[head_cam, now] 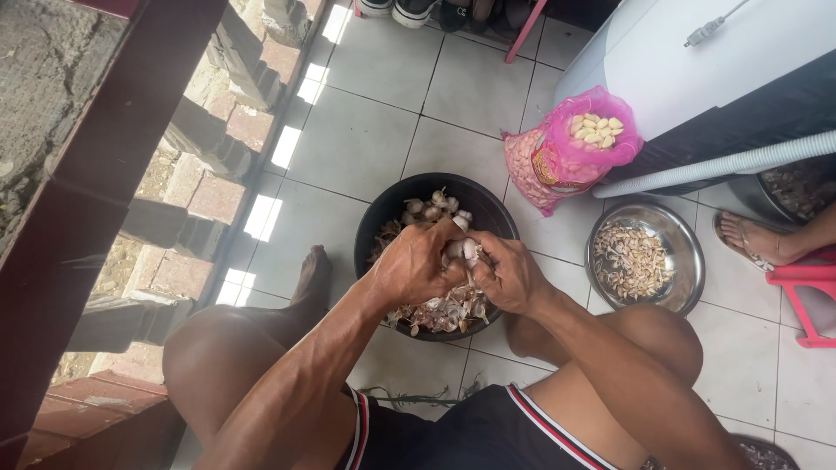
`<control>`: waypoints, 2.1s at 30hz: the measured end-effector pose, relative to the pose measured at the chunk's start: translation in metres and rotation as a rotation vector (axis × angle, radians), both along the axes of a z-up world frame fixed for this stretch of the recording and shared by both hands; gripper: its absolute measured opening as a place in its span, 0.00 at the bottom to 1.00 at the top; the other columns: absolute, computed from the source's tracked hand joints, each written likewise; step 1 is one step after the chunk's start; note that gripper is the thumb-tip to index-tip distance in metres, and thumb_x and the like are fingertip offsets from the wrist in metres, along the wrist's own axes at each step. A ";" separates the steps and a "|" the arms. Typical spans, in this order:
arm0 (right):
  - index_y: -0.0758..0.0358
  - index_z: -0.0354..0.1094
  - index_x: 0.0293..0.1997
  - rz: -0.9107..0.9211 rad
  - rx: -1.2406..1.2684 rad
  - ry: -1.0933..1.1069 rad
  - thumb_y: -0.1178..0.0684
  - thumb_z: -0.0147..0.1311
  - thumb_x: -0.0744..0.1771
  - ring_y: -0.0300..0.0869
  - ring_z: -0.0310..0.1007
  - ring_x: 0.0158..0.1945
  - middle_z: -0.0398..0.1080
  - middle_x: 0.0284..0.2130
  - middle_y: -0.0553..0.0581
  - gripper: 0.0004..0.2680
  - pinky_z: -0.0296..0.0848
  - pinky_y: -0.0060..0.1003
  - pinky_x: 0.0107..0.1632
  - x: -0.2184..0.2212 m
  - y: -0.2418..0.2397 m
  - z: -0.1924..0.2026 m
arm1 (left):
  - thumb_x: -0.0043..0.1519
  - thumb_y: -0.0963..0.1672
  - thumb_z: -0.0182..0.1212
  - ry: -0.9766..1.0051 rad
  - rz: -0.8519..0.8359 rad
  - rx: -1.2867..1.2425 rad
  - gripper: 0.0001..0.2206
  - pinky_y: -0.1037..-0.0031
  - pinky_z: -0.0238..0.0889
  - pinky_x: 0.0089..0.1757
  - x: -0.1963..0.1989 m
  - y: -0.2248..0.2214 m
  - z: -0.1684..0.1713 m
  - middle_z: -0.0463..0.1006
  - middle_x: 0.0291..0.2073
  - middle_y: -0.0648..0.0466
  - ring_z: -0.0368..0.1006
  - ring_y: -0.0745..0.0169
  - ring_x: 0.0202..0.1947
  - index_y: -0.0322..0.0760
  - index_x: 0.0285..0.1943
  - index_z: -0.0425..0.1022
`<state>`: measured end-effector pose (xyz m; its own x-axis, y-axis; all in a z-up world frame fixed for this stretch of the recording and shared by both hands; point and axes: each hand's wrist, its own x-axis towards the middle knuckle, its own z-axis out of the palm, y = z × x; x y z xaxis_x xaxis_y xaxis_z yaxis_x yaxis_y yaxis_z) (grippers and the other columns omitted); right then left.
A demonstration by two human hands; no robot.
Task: The person is breaking apart garlic bulbs and peeling the skin off individual cloves using their hands and a small knife.
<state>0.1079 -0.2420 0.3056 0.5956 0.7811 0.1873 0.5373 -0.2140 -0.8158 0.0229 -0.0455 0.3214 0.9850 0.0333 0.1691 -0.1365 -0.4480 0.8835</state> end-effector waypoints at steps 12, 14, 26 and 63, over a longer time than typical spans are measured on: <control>0.67 0.70 0.46 -0.242 0.071 0.191 0.50 0.42 0.67 0.50 0.69 0.21 0.69 0.17 0.68 0.12 0.65 0.49 0.25 0.010 0.014 0.003 | 0.68 0.52 0.56 0.174 0.166 -0.112 0.18 0.45 0.66 0.32 0.028 -0.019 0.025 0.78 0.31 0.32 0.77 0.25 0.35 0.33 0.50 0.74; 0.65 0.70 0.46 -0.253 0.119 0.222 0.50 0.41 0.67 0.46 0.68 0.23 0.69 0.17 0.64 0.12 0.66 0.45 0.26 0.015 0.018 0.004 | 0.69 0.52 0.52 0.172 0.155 -0.161 0.18 0.48 0.68 0.33 0.037 -0.014 0.023 0.80 0.31 0.35 0.78 0.28 0.35 0.35 0.51 0.75; 0.76 0.60 0.52 0.021 0.687 1.013 0.54 0.47 0.61 0.31 0.59 0.14 0.67 0.22 0.68 0.17 0.65 0.28 0.15 0.038 -0.001 -0.022 | 0.73 0.53 0.43 0.177 0.238 -0.883 0.20 0.78 0.59 0.22 0.057 0.019 0.027 0.75 0.21 0.46 0.70 0.66 0.20 0.34 0.49 0.74; 0.69 0.72 0.36 -0.497 0.415 0.409 0.52 0.47 0.72 0.33 0.59 0.14 0.60 0.10 0.52 0.12 0.64 0.28 0.19 0.015 0.033 0.021 | 0.64 0.46 0.67 0.178 0.283 -0.380 0.10 0.76 0.59 0.23 0.039 -0.011 0.015 0.76 0.18 0.51 0.65 0.70 0.18 0.37 0.32 0.84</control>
